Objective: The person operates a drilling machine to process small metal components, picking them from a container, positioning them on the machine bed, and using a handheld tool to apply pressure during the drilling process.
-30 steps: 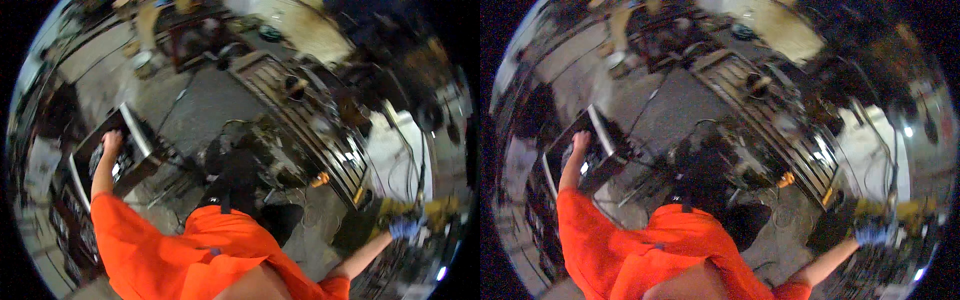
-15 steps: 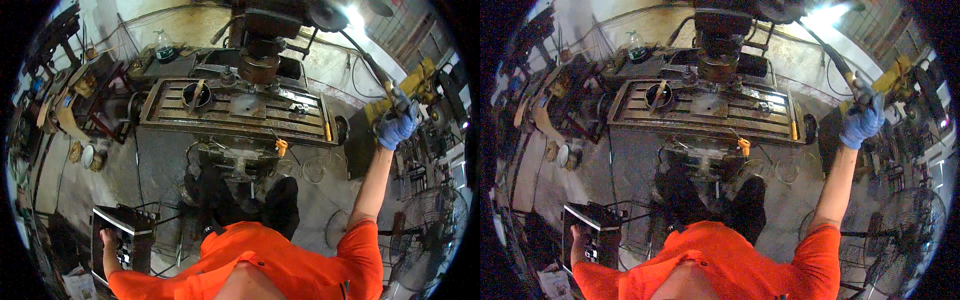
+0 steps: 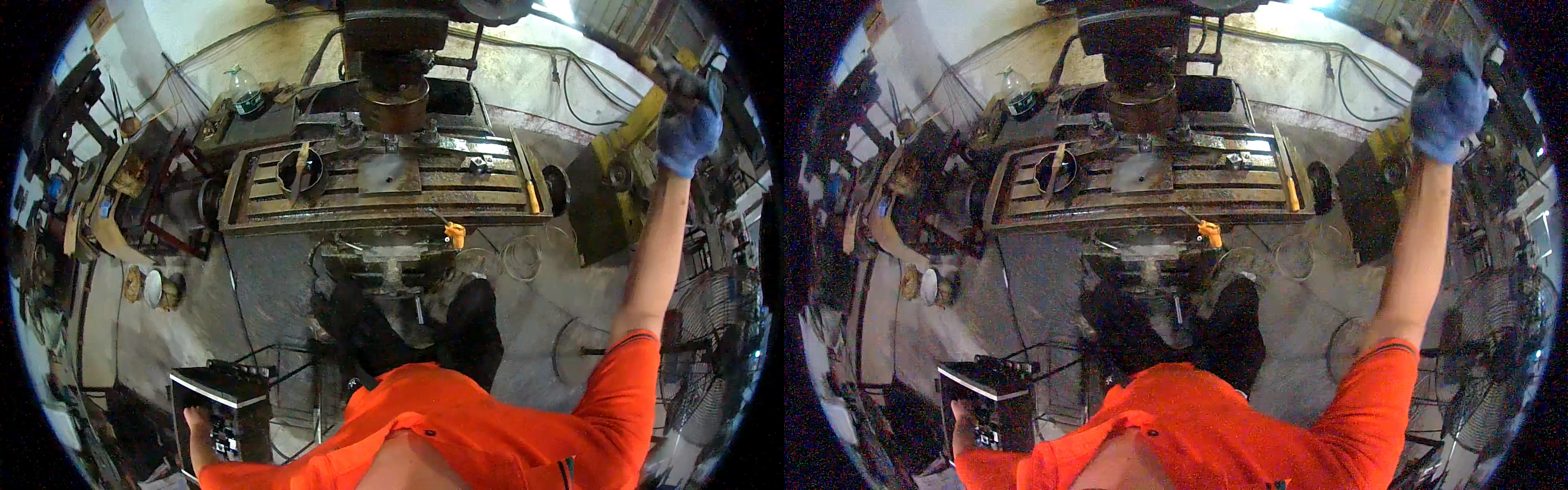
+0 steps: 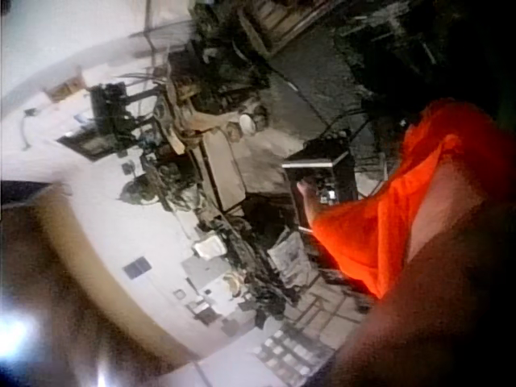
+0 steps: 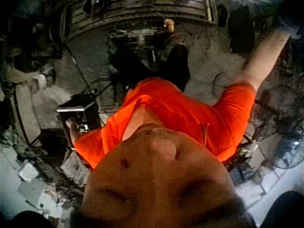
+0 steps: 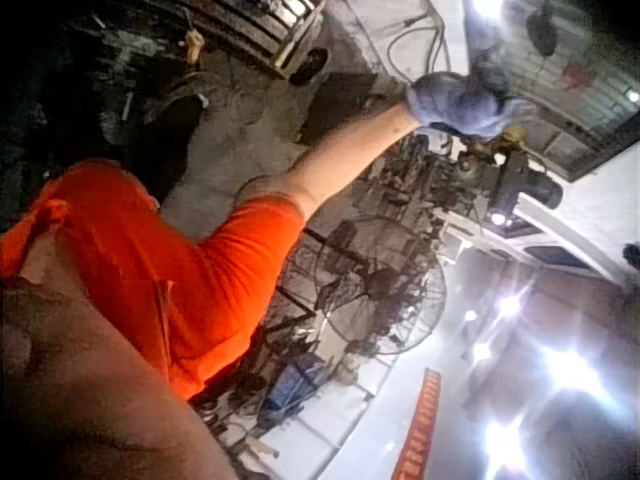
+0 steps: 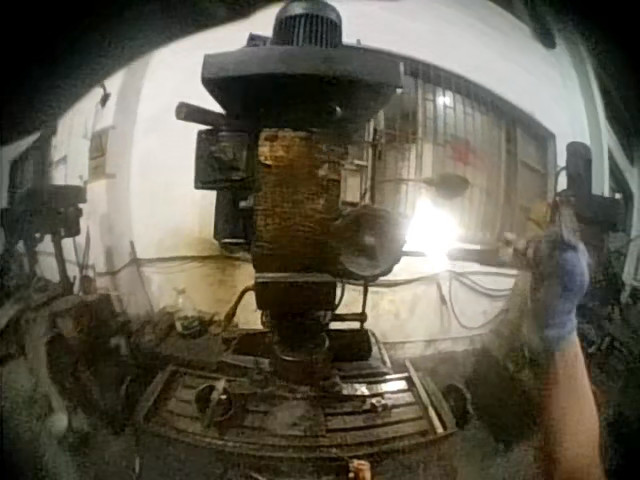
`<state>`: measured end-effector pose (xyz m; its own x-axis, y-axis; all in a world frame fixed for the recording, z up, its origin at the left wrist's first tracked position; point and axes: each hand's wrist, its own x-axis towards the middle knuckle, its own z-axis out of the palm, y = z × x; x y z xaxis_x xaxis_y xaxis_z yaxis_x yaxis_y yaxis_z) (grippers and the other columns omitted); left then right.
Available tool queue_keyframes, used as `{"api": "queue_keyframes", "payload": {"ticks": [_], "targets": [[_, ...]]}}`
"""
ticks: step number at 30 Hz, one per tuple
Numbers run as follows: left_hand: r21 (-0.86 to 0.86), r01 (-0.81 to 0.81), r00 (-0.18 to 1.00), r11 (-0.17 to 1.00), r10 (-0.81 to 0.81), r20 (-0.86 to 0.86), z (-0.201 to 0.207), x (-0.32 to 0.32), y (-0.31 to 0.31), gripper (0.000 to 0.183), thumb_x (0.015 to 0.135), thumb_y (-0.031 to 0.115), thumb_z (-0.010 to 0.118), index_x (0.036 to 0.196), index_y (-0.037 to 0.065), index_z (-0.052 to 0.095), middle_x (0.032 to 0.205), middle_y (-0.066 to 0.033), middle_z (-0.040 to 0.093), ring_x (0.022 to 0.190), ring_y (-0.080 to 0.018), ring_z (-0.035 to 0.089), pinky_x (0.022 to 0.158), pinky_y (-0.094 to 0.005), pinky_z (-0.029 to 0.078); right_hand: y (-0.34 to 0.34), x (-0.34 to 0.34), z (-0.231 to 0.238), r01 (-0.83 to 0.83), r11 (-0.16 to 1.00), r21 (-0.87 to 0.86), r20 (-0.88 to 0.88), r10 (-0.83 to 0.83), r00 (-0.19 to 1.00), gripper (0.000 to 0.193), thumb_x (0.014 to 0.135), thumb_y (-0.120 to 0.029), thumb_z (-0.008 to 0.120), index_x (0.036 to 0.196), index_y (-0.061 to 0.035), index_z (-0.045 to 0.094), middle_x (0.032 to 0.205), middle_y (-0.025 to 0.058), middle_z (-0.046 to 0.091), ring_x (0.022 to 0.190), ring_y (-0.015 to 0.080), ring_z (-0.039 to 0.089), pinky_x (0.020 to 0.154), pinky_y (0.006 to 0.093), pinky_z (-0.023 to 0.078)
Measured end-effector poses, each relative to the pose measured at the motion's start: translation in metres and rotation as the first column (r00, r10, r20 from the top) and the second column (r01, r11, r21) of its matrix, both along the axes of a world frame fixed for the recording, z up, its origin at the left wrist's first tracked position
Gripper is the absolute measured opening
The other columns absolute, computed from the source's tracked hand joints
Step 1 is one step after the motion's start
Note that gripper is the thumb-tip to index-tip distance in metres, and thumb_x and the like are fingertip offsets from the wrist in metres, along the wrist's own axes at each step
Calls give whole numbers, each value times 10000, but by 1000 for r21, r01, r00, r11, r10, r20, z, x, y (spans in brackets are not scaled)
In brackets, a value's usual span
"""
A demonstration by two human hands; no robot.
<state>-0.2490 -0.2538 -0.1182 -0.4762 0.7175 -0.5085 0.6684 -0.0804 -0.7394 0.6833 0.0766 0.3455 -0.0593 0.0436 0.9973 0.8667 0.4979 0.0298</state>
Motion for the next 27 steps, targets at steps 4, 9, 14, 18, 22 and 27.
{"api": "queue_keyframes", "payload": {"ticks": [4, 9, 14, 18, 22, 27], "targets": [[158, 59, 995, 986, -70, 68, 2, -7, -11, 161, 793, 211, 508, 850, 202, 658, 876, 29, 645, 896, -140, 594, 721, -313, 421, -13, -2, 31, 530, 785, 322, 336, -618, 711, 226, 706, -13, 584, 931, -14, 605, 1010, 120, 612, 884, 223, 602, 828, 298, 454], [516, -195, 981, 834, 155, 120, 5, -2, -19, 150, 768, 210, 533, 870, 123, 602, 804, -85, 635, 715, -260, 625, 591, -381, 483, -27, -19, 0, 328, 879, 346, 246, -423, 872, 240, 732, -15, 573, 970, -28, 603, 1040, 132, 605, 922, 214, 601, 758, 315, 487], [937, -238, 967, 256, 155, 203, 44, 40, -32, 354, 676, 272, 632, 873, -14, 564, 761, -187, 606, 675, -346, 601, 577, -406, 480, -48, -47, -195, 76, 830, -553, -108, -162, 981, 156, 776, -70, 501, 854, -10, 623, 809, 69, 615, 742, 139, 567, 653, 274, 459], [353, -909, 417, -223, -439, 796, 101, 69, 10, 301, 768, 256, 585, 780, -42, 543, 565, -85, 544, 448, -170, 503, 412, -309, 405, -46, -99, -361, -602, -85, -794, -538, -365, 760, 278, 759, -218, 648, 975, -44, 638, 879, 35, 637, 782, 122, 560, 716, 279, 453], [175, -966, 258, -190, -693, 673, 157, 88, 60, 207, 824, 185, 522, 798, -19, 552, 640, -65, 574, 525, -143, 540, 484, -233, 406, -3, -122, -479, -723, -81, -686, -672, -308, 673, 355, 744, -247, 668, 1023, -38, 600, 902, 29, 628, 817, 146, 556, 748, 290, 426], [-22, -994, 77, -109, -820, 567, 170, 111, 139, 189, 814, 130, 497, 854, -50, 540, 846, -128, 578, 719, -218, 598, 666, -366, 528, -5, -185, -444, -608, 5, -794, -514, -540, 667, 389, 691, -267, 722, 970, -26, 599, 805, 46, 629, 694, 149, 560, 622, 316, 429]]}}
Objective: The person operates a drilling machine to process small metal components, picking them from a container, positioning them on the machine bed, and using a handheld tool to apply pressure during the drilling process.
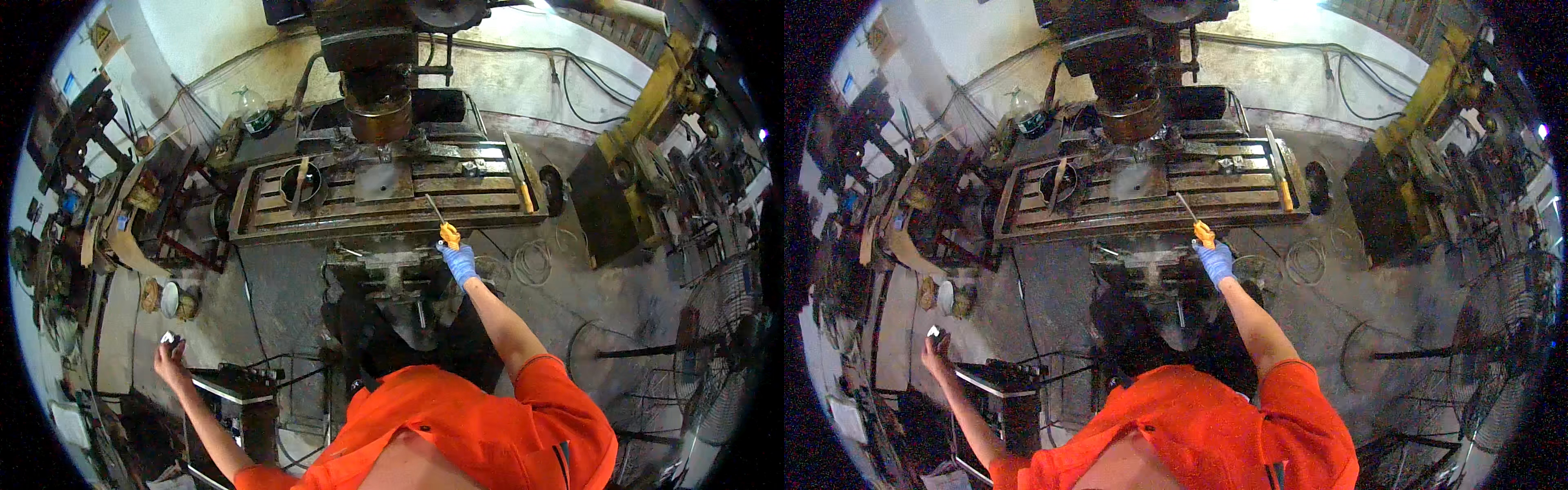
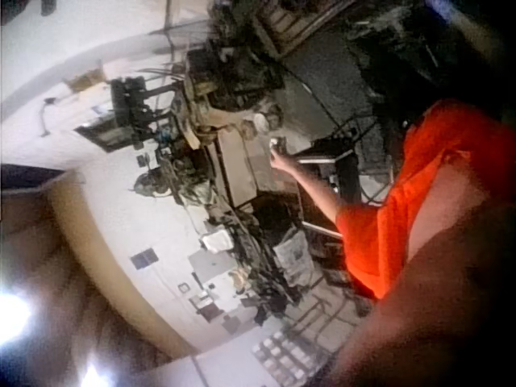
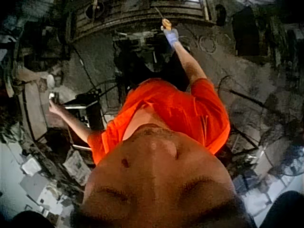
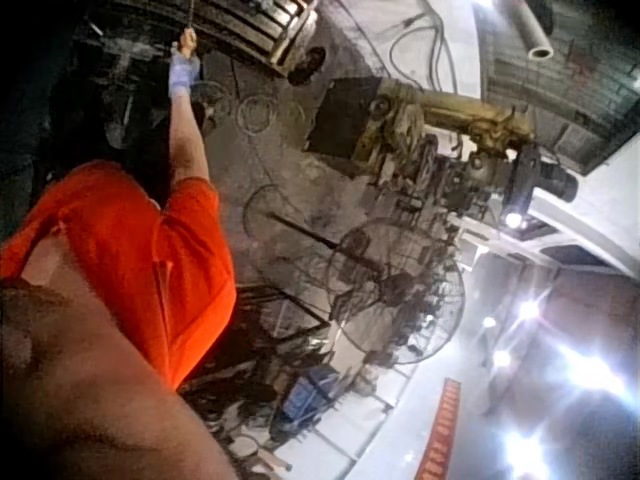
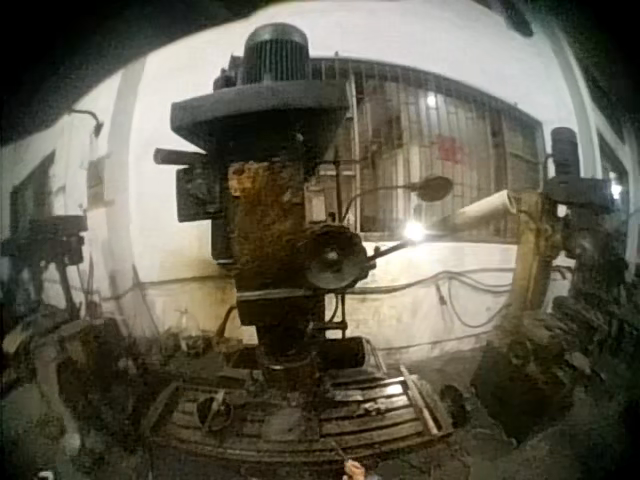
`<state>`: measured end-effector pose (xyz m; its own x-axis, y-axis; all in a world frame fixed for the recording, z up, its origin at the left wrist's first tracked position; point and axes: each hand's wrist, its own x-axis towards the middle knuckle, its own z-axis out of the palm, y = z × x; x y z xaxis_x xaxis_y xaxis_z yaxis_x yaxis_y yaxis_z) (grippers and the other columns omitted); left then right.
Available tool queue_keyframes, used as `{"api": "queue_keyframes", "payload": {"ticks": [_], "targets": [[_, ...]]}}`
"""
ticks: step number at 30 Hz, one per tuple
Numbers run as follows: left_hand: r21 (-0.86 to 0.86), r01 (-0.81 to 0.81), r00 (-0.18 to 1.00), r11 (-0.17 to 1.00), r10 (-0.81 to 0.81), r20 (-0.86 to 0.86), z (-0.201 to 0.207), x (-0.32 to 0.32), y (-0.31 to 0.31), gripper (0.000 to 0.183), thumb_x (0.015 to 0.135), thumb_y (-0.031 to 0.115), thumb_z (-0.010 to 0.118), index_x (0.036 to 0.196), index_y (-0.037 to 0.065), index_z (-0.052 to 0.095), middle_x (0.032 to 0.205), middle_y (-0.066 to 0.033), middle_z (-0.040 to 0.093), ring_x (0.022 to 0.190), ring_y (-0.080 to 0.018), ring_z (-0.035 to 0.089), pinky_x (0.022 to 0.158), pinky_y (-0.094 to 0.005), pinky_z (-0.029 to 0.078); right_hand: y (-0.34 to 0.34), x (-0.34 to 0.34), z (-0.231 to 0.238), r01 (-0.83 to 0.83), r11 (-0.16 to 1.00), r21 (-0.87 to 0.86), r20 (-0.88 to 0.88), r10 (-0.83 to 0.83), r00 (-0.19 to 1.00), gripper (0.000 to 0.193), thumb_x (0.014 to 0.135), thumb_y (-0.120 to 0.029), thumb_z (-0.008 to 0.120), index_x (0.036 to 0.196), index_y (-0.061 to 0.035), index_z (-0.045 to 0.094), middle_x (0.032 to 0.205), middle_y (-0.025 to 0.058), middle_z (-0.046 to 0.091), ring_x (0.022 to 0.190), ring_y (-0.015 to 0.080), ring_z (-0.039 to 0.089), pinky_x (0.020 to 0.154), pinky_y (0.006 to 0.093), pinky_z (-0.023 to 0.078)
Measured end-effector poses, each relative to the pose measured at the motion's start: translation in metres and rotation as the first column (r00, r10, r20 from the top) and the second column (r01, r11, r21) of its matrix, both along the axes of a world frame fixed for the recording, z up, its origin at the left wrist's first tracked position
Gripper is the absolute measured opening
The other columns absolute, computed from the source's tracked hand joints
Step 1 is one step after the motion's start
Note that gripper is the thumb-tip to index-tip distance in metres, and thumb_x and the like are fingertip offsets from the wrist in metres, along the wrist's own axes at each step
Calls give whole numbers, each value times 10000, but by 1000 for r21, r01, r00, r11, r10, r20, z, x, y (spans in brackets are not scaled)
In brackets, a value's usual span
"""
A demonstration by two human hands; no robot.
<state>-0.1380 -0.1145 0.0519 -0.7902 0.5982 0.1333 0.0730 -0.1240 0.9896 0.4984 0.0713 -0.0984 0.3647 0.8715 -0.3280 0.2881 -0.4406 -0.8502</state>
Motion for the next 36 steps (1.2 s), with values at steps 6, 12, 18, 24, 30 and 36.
{"api": "queue_keyframes", "payload": {"ticks": [6, 12, 18, 24, 30, 36], "targets": [[163, 271, 911, 949, -307, 275, -30, 22, 50, 155, 810, 141, 561, 865, -2, 533, 793, -59, 583, 629, -142, 543, 647, -336, 487, -43, 8, 110, -33, 846, 531, -187, 156, 970, 607, 636, -169, 753, 1141, 14, 470, 998, 105, 596, 699, 180, 580, 661, 293, 481], [168, 371, 818, 913, -407, 406, -24, 95, 99, 105, 807, 149, 578, 834, 54, 544, 716, 0, 528, 646, -105, 502, 606, -305, 429, -7, -6, 192, -484, 854, -193, 752, 445, 486, 477, 725, -459, 548, 863, -7, 614, 821, 198, 619, 791, 337, 599, 719, 413, 465], [154, 585, 718, 796, -597, 357, -3, 172, 118, 86, 808, 123, 550, 813, 52, 500, 634, 6, 451, 558, -110, 462, 498, -283, 392, 60, -40, 197, -470, 843, -260, 753, 482, 448, 321, 709, -274, 500, 897, -63, 651, 914, 151, 633, 860, 306, 607, 727, 382, 479], [21, 764, 607, 645, -731, 312, 3, 242, 136, 128, 804, 124, 536, 832, 4, 499, 676, -52, 510, 613, -154, 550, 461, -257, 383, 71, -42, 178, -471, 854, -219, 710, 471, 523, 337, 713, -288, 498, 902, -53, 647, 950, 164, 623, 875, 321, 601, 757, 382, 476], [-130, 855, 519, 502, -825, 223, 4, 321, 179, 95, 774, 87, 550, 769, -7, 532, 717, -81, 580, 558, -144, 558, 496, -243, 433, -29, -9, 212, -790, 558, -253, 542, 758, 362, 522, 710, -518, 550, 713, -3, 629, 651, 212, 584, 659, 359, 588, 630, 420, 454], [-405, 650, 339, 643, -722, -603, -7, 387, 278, 151, 638, 99, 596, 739, -12, 574, 660, -169, 593, 647, -302, 601, 591, -362, 462, -63, 20, 217, -711, 689, -143, 614, 625, 483, 484, 733, -493, 558, 735, -14, 629, 656, 211, 574, 626, 350, 574, 601, 397, 447]]}}
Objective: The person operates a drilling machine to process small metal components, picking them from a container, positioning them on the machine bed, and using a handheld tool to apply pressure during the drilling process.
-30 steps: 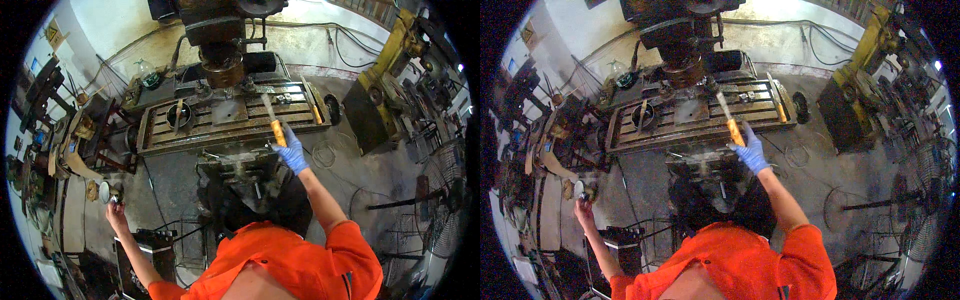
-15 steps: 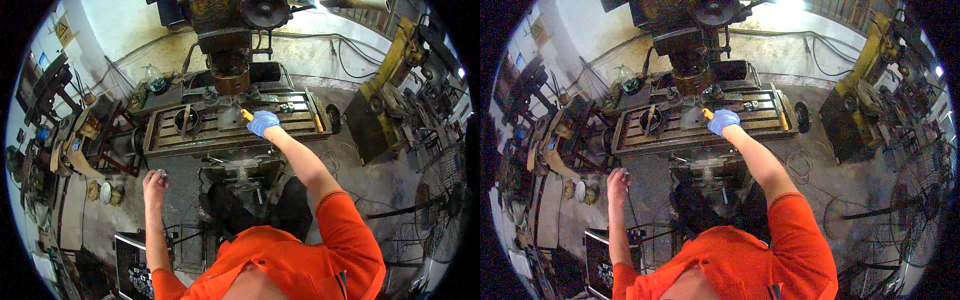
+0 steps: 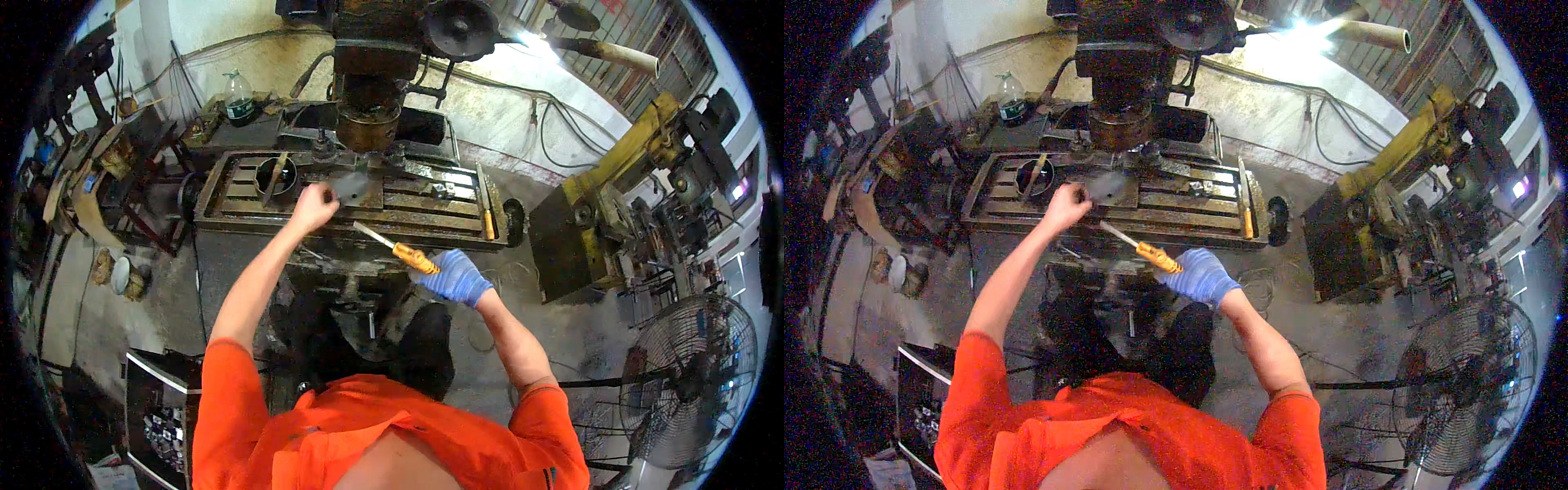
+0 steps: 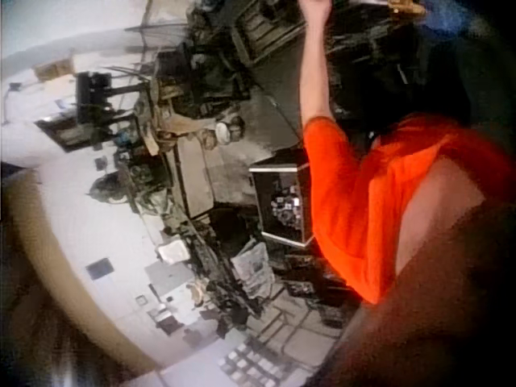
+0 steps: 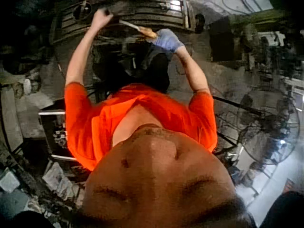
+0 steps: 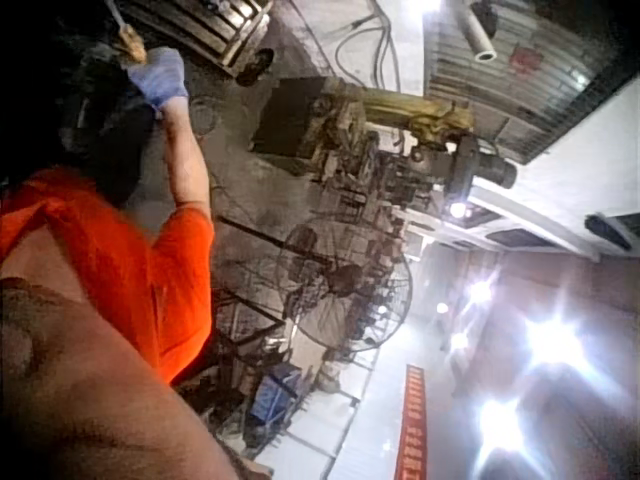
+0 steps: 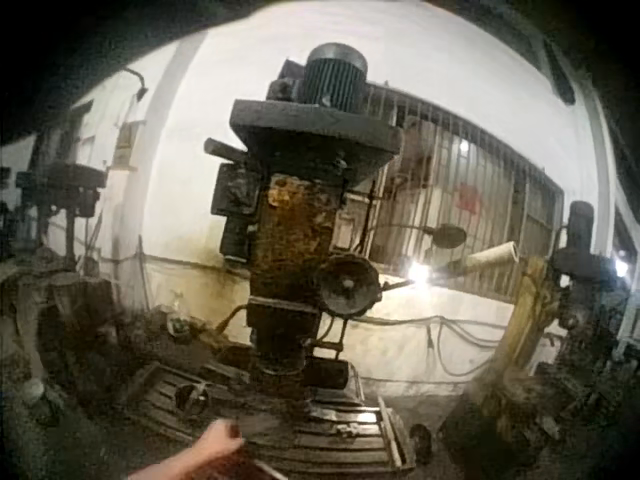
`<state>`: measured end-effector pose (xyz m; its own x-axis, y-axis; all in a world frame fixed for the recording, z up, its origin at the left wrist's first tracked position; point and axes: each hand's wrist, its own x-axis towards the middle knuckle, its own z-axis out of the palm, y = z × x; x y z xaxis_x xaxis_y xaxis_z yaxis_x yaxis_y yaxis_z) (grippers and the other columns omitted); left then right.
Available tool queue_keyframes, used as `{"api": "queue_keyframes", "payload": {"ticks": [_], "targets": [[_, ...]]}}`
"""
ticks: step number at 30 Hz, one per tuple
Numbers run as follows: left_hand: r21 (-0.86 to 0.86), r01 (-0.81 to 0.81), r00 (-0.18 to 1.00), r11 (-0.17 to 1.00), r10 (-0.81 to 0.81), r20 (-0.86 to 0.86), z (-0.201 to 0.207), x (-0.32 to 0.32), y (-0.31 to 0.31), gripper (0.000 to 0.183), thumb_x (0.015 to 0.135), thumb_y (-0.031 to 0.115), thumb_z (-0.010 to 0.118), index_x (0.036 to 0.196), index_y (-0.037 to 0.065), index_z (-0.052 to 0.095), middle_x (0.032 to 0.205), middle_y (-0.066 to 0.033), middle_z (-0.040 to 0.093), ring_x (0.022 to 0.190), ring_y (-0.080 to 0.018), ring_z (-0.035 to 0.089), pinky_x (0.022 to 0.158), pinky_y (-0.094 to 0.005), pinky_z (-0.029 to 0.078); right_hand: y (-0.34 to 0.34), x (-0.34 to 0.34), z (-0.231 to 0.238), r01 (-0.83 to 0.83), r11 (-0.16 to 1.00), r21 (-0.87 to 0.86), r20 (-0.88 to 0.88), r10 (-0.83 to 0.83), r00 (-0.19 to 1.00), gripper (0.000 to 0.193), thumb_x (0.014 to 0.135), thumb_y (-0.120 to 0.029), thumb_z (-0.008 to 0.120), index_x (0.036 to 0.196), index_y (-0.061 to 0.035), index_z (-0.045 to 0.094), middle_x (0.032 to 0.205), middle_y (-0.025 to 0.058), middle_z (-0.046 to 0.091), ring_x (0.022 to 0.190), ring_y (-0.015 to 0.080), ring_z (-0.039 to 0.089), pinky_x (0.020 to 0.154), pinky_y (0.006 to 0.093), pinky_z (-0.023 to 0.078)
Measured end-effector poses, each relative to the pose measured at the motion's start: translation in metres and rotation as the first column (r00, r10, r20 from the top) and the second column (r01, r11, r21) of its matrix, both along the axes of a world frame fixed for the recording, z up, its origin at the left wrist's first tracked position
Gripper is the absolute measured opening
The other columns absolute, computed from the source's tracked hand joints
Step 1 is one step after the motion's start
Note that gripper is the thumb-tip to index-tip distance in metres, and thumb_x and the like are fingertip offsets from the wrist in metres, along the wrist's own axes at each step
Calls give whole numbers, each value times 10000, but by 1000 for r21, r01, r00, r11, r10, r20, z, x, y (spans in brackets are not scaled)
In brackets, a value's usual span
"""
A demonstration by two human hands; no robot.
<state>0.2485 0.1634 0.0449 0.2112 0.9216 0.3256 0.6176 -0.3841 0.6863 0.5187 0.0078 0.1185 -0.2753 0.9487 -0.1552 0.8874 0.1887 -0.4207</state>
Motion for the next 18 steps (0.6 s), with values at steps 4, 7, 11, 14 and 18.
{"api": "queue_keyframes", "payload": {"ticks": [4, 7, 11, 14, 18], "targets": [[70, -10, 989, 997, 20, -144, -6, 15, 46, 195, 646, 104, 593, 820, 15, 594, 779, -187, 596, 782, -344, 576, 712, -408, 450, 22, 18, 4, 133, 989, 59, -374, -102, 922, 276, 720, -279, 687, 848, -37, 649, 701, 119, 636, 625, 144, 602, 596, 286, 456], [232, -3, 963, 973, 65, -261, -14, 21, 54, 218, 665, 97, 594, 878, 52, 605, 833, -159, 601, 814, -318, 578, 747, -409, 448, 51, 28, -38, 126, 991, 45, -515, -85, 853, 274, 696, -238, 723, 868, -35, 656, 749, 60, 659, 670, 75, 580, 606, 252, 455], [213, -24, 924, 977, 103, -368, -2, 28, 46, 205, 682, 118, 597, 882, 80, 609, 838, -127, 604, 825, -293, 579, 734, -410, 449, 81, 32, -133, 184, 976, -118, -711, -212, 671, 329, 655, -258, 759, 865, -24, 661, 770, 33, 662, 690, 48, 544, 643, 246, 456], [196, -9, 926, 981, 82, -368, -3, 26, 48, 193, 686, 140, 595, 871, 85, 611, 822, -117, 607, 822, -290, 579, 720, -410, 450, 78, 25, -154, 350, 934, -78, -301, -357, 884, 422, 629, -382, 725, 862, -37, 660, 828, 111, 657, 724, 196, 621, 681, 306, 475], [251, 1, 937, 968, 87, -338, -12, 33, 61, 198, 693, 150, 591, 880, 90, 615, 794, -129, 608, 787, -305, 583, 702, -414, 456, 51, 23, -150, 385, 920, 70, -162, -370, 915, 429, 672, -391, 675, 885, -19, 650, 803, 171, 635, 751, 264, 629, 669, 317, 475]]}}
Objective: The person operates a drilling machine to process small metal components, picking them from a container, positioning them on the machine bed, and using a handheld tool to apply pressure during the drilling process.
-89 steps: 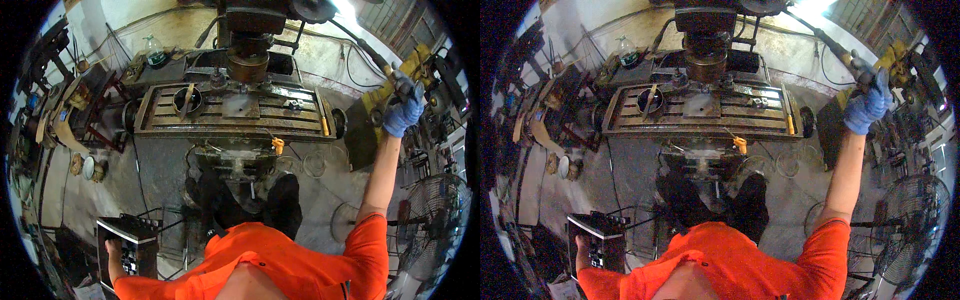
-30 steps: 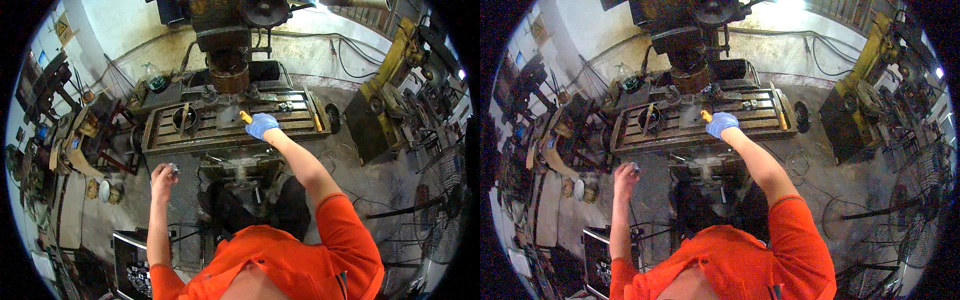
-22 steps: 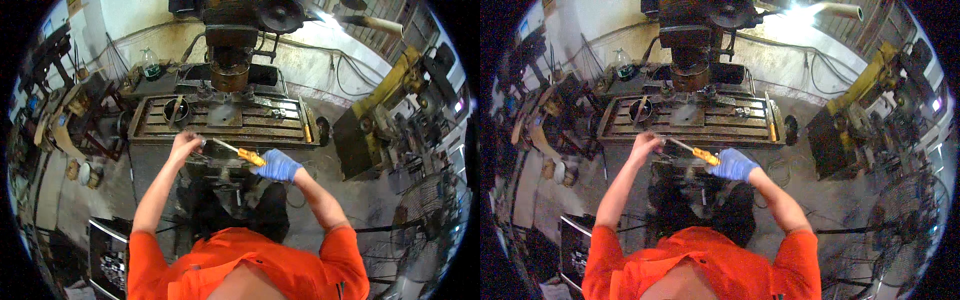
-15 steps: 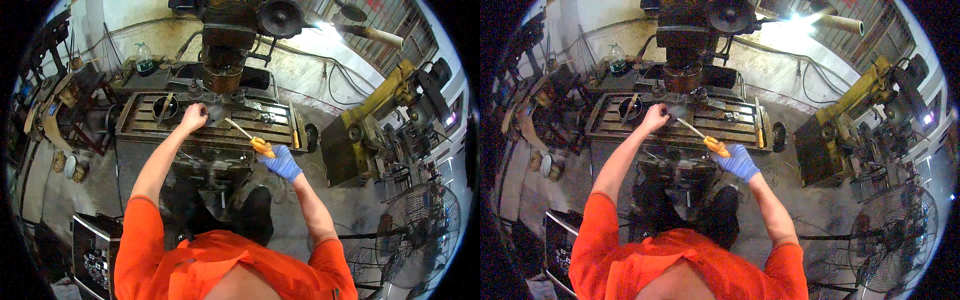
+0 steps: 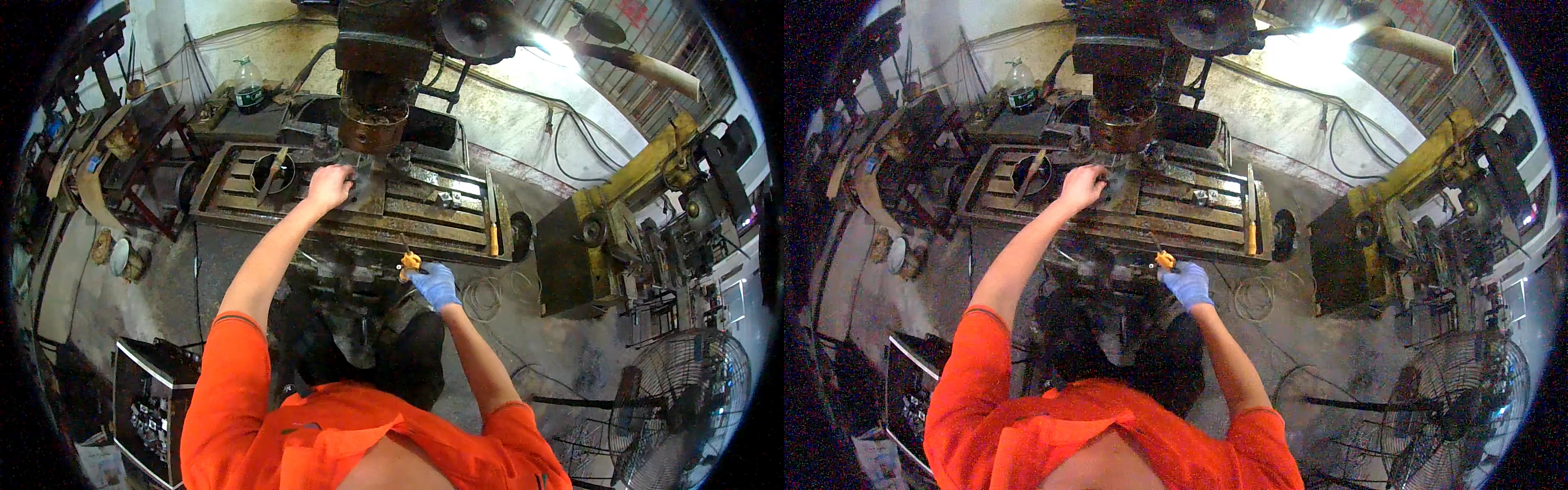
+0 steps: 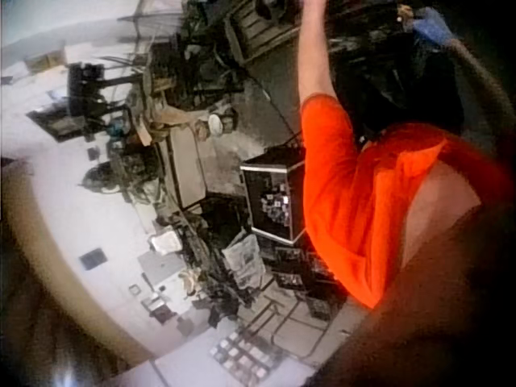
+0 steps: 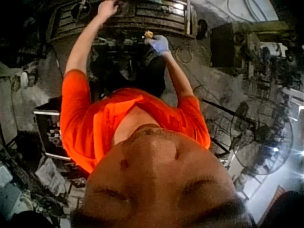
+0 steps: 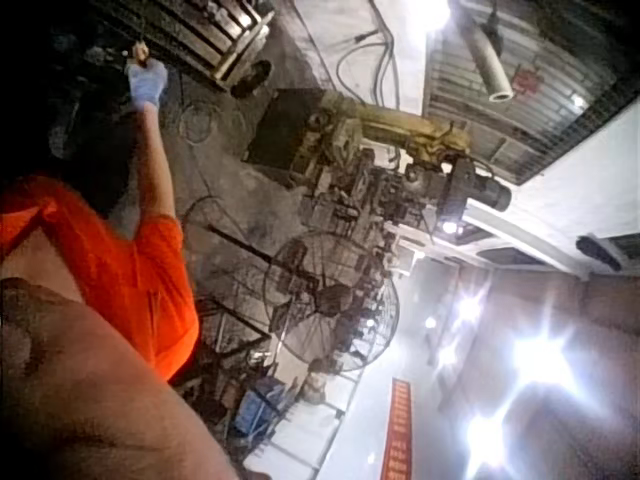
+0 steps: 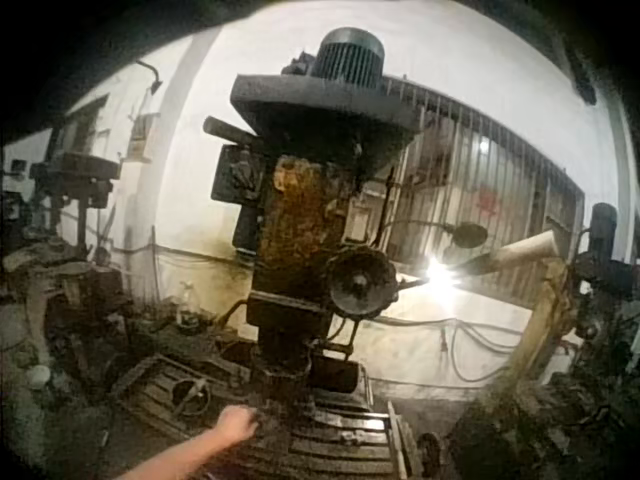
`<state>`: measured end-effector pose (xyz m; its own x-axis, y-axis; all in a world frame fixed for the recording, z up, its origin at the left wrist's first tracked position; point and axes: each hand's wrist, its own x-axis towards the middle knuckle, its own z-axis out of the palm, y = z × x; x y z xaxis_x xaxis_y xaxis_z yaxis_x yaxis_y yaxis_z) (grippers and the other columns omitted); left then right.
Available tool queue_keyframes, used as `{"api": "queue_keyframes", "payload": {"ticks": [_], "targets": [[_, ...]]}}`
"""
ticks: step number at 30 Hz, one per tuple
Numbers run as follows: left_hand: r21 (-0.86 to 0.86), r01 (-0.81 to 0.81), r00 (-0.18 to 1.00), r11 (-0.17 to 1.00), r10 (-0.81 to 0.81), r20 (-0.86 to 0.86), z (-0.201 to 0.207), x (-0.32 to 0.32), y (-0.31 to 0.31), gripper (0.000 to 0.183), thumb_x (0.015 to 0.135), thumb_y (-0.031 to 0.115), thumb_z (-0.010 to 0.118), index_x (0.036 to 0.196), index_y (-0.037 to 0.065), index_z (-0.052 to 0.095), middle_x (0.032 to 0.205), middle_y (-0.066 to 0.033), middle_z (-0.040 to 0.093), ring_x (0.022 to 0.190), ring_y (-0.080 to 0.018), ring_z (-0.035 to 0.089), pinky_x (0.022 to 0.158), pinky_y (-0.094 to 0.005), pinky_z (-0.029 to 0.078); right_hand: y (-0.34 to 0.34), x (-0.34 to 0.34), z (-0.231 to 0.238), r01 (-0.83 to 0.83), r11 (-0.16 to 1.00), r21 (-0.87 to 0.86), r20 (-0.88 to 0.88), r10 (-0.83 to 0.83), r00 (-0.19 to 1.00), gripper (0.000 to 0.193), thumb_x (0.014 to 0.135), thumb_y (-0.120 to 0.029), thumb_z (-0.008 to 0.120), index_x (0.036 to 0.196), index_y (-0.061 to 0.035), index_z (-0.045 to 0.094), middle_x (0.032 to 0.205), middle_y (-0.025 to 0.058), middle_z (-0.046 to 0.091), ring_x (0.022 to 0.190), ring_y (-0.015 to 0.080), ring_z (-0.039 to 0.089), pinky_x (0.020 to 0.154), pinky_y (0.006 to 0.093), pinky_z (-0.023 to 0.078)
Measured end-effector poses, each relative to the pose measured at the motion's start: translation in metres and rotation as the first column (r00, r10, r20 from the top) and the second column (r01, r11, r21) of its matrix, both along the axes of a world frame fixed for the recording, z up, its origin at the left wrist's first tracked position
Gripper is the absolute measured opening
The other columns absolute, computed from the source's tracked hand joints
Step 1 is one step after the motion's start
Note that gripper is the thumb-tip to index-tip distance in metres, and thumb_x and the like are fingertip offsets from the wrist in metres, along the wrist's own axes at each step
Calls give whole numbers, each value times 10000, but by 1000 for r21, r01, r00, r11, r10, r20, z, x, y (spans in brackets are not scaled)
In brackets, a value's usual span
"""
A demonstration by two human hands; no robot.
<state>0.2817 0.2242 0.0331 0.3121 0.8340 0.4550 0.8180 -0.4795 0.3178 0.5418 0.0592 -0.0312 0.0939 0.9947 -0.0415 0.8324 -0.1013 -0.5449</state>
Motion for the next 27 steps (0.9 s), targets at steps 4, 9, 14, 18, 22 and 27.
{"api": "queue_keyframes", "payload": {"ticks": [4, 9, 14, 18, 22, 27], "targets": [[38, -22, 999, 999, 20, 37, -5, 15, 13, 199, 705, 160, 592, 892, 95, 615, 782, -141, 610, 768, -307, 588, 700, -417, 461, -28, 16, 40, 23, 991, -128, -60, -31, 998, 438, 677, -361, 682, 908, 9, 639, 846, 190, 632, 799, 265, 630, 707, 321, 474], [42, -167, 983, 985, 163, 87, -18, 39, 22, 189, 716, 196, 606, 850, 63, 593, 780, -145, 613, 752, -306, 601, 658, -426, 474, -52, 84, 27, 56, 998, -8, -187, -57, 981, 281, 706, -198, 686, 869, 27, 647, 714, 78, 640, 648, 124, 573, 605, 274, 457], [-155, -330, 941, 931, 337, 18, -2, 35, 25, 308, 712, 280, 634, 870, 29, 551, 801, -163, 616, 752, -314, 611, 635, -409, 493, -30, 100, 169, 91, 922, 377, -264, 13, 965, 181, 722, -143, 664, 823, 7, 650, 698, 40, 627, 627, 94, 527, 610, 260, 447], [-202, -302, 949, 932, 314, 30, 0, 24, 31, 375, 689, 301, 660, 933, 33, 567, 822, -158, 618, 797, -314, 603, 683, -409, 491, 23, 130, 319, 53, 571, 819, -13, -74, 997, 207, 817, -132, 553, 990, -31, 604, 948, 81, 615, 865, 184, 579, 779, 298, 460], [-258, -249, 963, 934, 267, 39, 0, 25, 39, 356, 678, 296, 671, 900, 33, 585, 854, -162, 615, 838, -314, 592, 711, -405, 487, 18, 70, 460, 377, 423, 824, -564, 675, 475, 393, 841, -287, 515, 1083, 22, 515, 1066, 151, 557, 1058, 265, 509, 946, 401, 386], [-314, -245, 957, 917, 281, 74, 5, 32, 40, 352, 682, 305, 675, 868, 18, 592, 885, -170, 609, 861, -324, 583, 734, -414, 475, -3, 62, 419, 256, 379, 889, -457, 702, 547, 265, 857, -247, 462, 910, -5, 556, 921, 137, 572, 1019, 344, 517, 934, 463, 370]]}}
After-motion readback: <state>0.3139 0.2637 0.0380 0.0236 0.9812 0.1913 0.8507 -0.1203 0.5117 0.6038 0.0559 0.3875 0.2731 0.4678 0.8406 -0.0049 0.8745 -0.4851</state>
